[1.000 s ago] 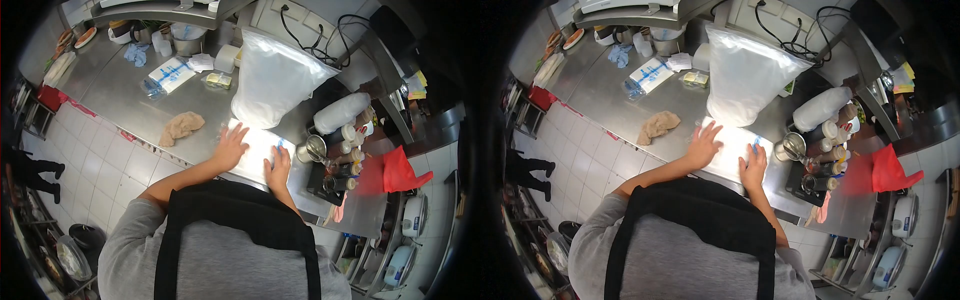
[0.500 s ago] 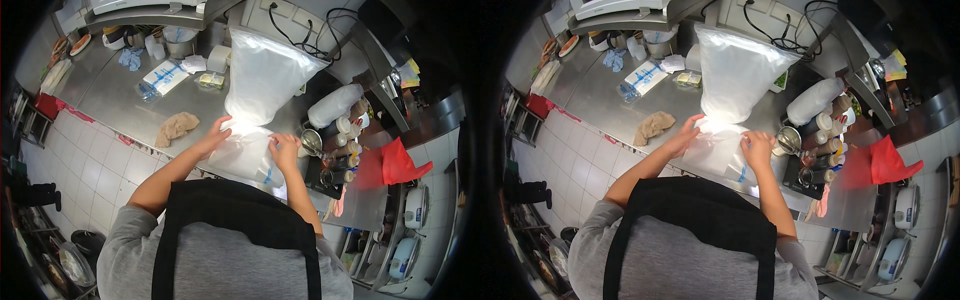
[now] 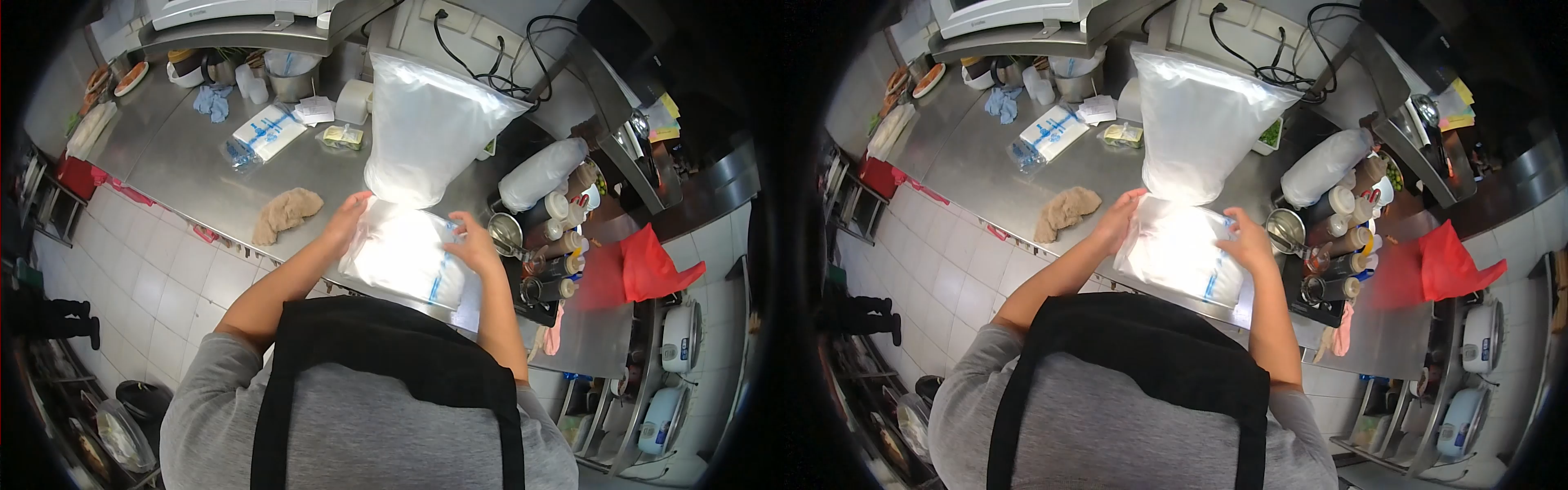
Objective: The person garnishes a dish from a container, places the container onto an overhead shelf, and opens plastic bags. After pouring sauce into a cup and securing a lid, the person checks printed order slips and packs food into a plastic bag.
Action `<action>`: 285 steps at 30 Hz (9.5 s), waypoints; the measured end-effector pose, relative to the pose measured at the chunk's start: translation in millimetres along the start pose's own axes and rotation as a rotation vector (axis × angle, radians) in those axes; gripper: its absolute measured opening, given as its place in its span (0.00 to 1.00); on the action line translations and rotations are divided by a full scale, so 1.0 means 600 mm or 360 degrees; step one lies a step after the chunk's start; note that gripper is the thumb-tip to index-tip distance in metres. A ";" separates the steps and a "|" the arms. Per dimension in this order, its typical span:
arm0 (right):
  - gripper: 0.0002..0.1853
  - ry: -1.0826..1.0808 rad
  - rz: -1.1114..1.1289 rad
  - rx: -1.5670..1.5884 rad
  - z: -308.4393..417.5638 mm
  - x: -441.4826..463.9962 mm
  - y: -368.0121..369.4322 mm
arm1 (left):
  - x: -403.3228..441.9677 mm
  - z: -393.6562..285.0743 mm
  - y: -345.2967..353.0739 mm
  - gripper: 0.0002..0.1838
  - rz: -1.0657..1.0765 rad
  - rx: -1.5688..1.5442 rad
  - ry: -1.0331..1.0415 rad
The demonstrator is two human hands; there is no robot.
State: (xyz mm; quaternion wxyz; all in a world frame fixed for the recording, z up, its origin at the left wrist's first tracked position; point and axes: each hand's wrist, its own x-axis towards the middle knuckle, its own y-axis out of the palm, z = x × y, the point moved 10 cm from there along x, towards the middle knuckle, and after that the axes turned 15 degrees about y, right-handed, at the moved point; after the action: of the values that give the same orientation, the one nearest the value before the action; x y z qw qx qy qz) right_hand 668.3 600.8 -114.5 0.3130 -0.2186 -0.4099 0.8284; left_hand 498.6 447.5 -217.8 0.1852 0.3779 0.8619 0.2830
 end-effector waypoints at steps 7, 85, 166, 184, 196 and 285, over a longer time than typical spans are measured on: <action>0.22 0.0235 -0.0169 0.0098 -0.100 -0.049 0.022 | -0.014 -0.032 0.058 0.24 0.0337 0.1522 0.0447; 0.06 -0.0198 -0.0139 0.1289 0.085 -0.044 -0.147 | -0.050 -0.287 0.124 0.07 0.0066 0.0281 0.0993; 0.46 -0.0411 -0.1111 0.0065 -0.021 -0.140 0.006 | 0.039 -0.075 -0.097 0.10 -0.0071 0.0814 0.0305; 0.04 -0.1001 -0.0004 0.0228 0.242 -0.207 -0.113 | -0.146 -0.353 0.268 0.16 0.0897 0.1527 0.1391; 0.04 -0.0385 -0.0654 0.0793 0.114 -0.148 -0.288 | -0.088 -0.207 0.172 0.10 0.0881 0.0863 0.0187; 0.05 -0.1327 0.0985 0.0773 0.431 -0.134 0.075 | -0.296 -0.273 0.065 0.08 -0.0100 0.0678 0.1158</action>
State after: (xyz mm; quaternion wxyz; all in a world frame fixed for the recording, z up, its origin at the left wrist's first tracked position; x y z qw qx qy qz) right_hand 550.0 383.4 4.6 -0.0911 0.0951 -0.2135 0.9680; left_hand 547.3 277.8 -48.0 -0.2048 0.2568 0.9214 0.2078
